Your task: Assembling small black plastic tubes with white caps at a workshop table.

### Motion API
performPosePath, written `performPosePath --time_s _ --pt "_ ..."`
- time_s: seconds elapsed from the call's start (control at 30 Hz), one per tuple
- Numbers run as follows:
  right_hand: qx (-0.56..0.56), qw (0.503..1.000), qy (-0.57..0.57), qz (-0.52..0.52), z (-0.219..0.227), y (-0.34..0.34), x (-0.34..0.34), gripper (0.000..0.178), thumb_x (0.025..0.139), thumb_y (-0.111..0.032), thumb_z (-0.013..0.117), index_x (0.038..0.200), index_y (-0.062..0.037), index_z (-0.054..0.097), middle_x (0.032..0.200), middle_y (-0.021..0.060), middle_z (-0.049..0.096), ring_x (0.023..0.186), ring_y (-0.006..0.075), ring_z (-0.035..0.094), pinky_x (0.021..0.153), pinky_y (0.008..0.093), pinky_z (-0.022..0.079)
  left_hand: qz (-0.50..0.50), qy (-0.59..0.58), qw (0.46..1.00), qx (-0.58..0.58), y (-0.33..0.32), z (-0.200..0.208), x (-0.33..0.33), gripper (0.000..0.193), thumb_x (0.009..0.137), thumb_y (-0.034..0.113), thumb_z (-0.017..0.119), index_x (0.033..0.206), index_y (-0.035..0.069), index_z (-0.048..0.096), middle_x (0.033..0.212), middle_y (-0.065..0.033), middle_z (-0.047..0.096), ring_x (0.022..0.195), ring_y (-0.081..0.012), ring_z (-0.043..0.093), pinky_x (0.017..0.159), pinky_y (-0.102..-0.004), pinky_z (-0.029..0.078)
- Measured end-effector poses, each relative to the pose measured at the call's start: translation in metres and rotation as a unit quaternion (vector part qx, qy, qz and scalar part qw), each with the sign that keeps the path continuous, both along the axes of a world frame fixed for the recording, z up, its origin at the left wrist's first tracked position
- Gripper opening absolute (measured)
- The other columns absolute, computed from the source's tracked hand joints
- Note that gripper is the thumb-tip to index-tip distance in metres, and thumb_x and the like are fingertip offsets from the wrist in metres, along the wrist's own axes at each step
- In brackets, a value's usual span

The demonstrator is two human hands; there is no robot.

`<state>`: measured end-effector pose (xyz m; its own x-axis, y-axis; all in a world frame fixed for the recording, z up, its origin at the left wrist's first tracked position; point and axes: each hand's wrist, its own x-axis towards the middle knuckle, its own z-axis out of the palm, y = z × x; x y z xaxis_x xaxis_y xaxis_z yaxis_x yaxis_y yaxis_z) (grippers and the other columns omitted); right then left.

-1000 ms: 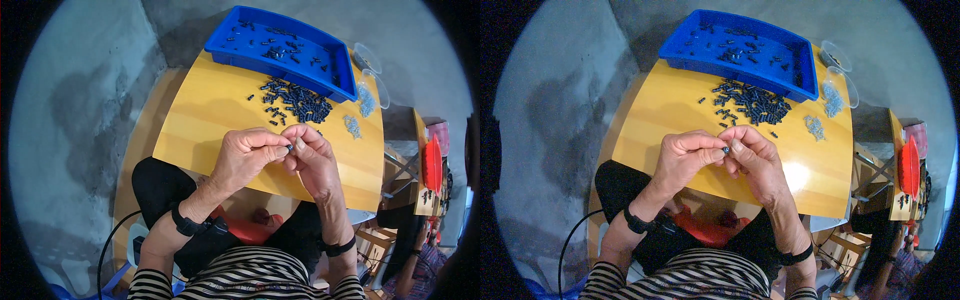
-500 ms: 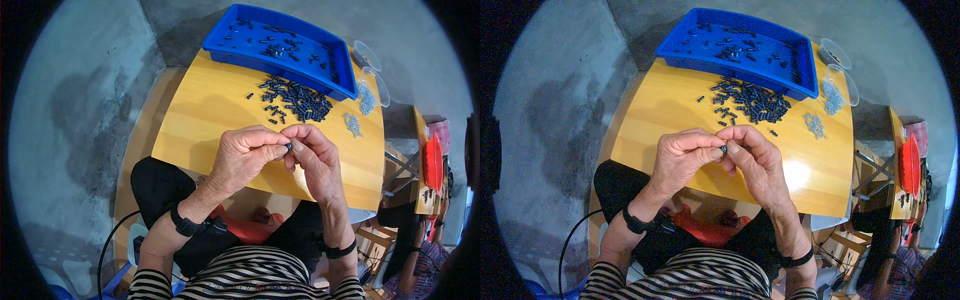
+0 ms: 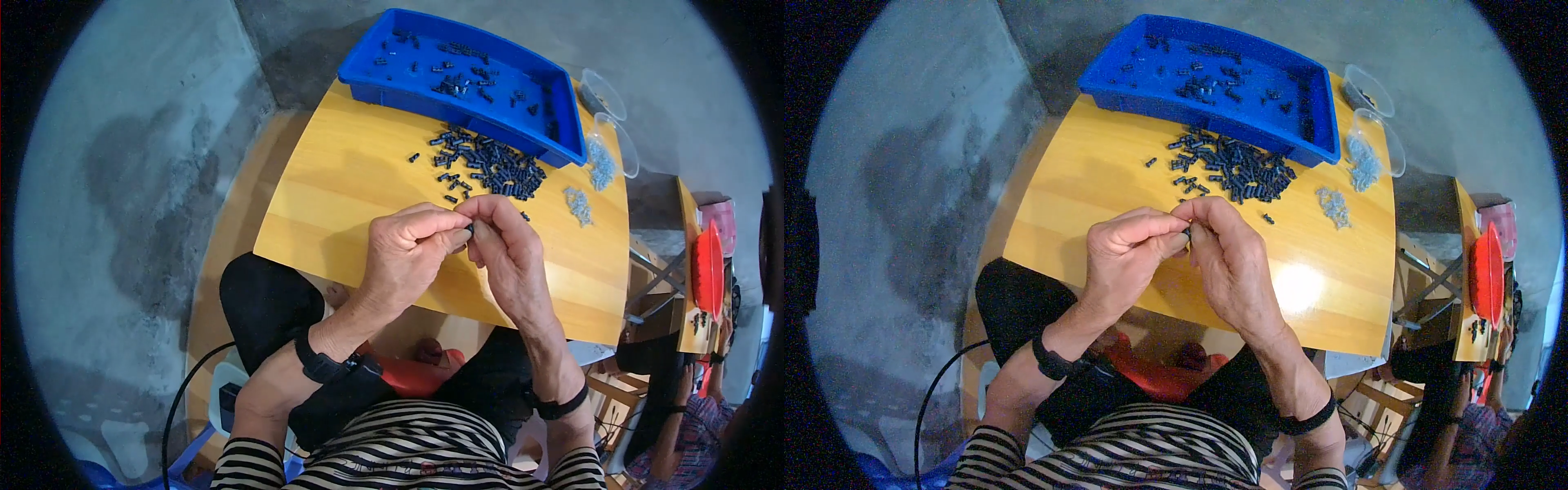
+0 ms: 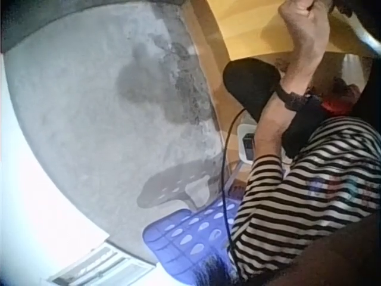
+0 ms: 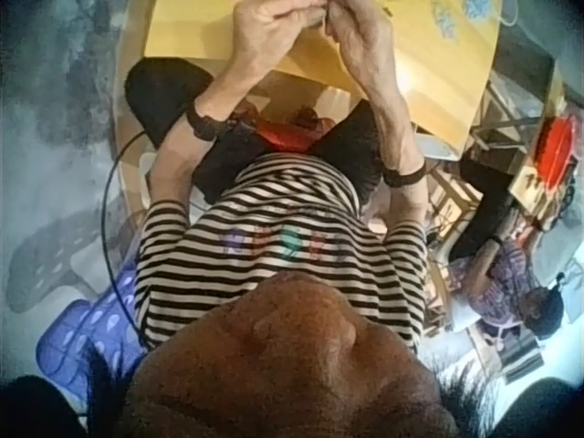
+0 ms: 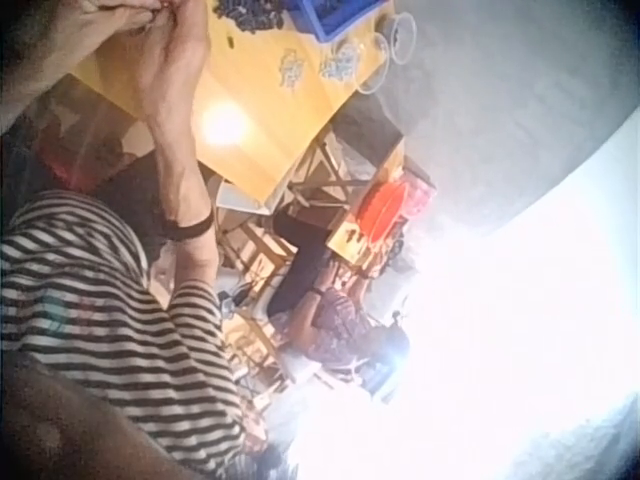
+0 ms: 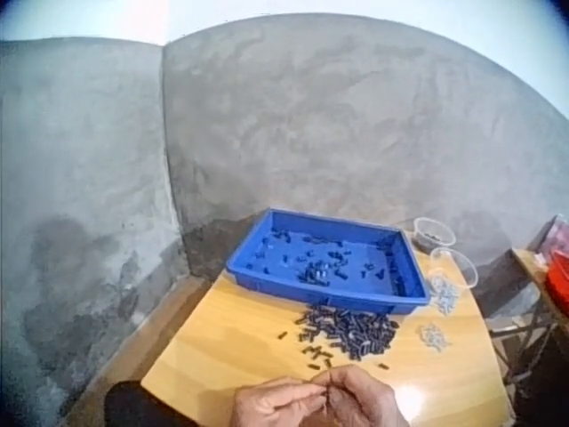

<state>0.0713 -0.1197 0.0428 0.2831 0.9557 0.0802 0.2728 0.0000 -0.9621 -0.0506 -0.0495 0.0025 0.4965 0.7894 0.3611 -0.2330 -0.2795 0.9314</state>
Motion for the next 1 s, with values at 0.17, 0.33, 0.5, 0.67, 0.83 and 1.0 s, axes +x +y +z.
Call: performPosePath --time_s 0.17,0.33,0.5,0.67,0.83,1.0 --pt "0.005 0.972 0.234 0.017 -0.002 -0.003 0.010 0.018 0.093 -0.008 0.049 0.107 -0.0002 0.056 0.080 0.0023 0.058 0.068 0.0080 0.052 0.060 0.0217 0.043 -0.042 -0.035 0.996 -0.066 0.003 0.005 0.001 0.012 0.079 -0.002 0.067 0.091 -0.002 0.068 0.083 -0.0077 0.065 0.076 -0.0129 0.062 0.069 -0.0228 0.050" --pt "0.030 0.967 0.254 0.007 -0.004 -0.006 0.008 0.021 0.093 -0.011 0.051 0.110 -0.0002 0.055 0.082 0.0030 0.059 0.068 0.0080 0.053 0.061 0.0214 0.043 -0.063 -0.037 0.994 -0.079 0.006 0.007 -0.001 0.012 0.080 -0.001 0.066 0.092 -0.002 0.068 0.083 -0.0077 0.065 0.075 -0.0130 0.062 0.069 -0.0231 0.051" --pt "0.028 0.980 0.195 0.015 -0.001 -0.005 0.006 0.020 0.092 -0.008 0.049 0.109 0.0014 0.055 0.082 0.0028 0.058 0.068 0.0072 0.052 0.060 0.0208 0.043 -0.066 -0.035 0.994 -0.081 0.006 0.005 -0.003 0.013 0.079 -0.001 0.067 0.092 -0.001 0.068 0.083 -0.0076 0.066 0.075 -0.0126 0.062 0.068 -0.0233 0.051" --pt "0.009 0.988 0.156 0.017 0.000 -0.003 0.008 0.018 0.092 -0.007 0.049 0.107 0.0009 0.056 0.082 0.0020 0.057 0.068 0.0070 0.052 0.060 0.0202 0.043 -0.048 0.033 0.998 -0.018 0.008 0.009 -0.006 0.012 0.078 -0.002 0.068 0.090 -0.001 0.068 0.082 -0.0073 0.067 0.075 -0.0116 0.063 0.068 -0.0229 0.051" --pt "-0.011 0.989 0.145 0.026 0.009 0.006 0.012 0.019 0.092 -0.009 0.051 0.108 -0.0013 0.057 0.080 0.0000 0.056 0.066 0.0071 0.052 0.060 0.0210 0.043 -0.034 0.039 0.998 -0.031 0.016 0.014 -0.010 0.012 0.078 -0.001 0.069 0.090 -0.002 0.068 0.081 -0.0068 0.067 0.072 -0.0106 0.063 0.066 -0.0228 0.051" --pt "0.053 0.988 0.105 -0.095 0.007 -0.009 0.055 0.014 0.088 -0.007 0.057 0.099 -0.0014 0.062 0.068 -0.0019 0.053 0.062 0.0072 0.051 0.057 0.0210 0.041 -0.007 -0.027 0.984 -0.175 0.035 0.022 -0.021 0.015 0.080 0.005 0.069 0.092 -0.003 0.068 0.082 -0.0087 0.068 0.070 -0.0119 0.063 0.066 -0.0230 0.051"
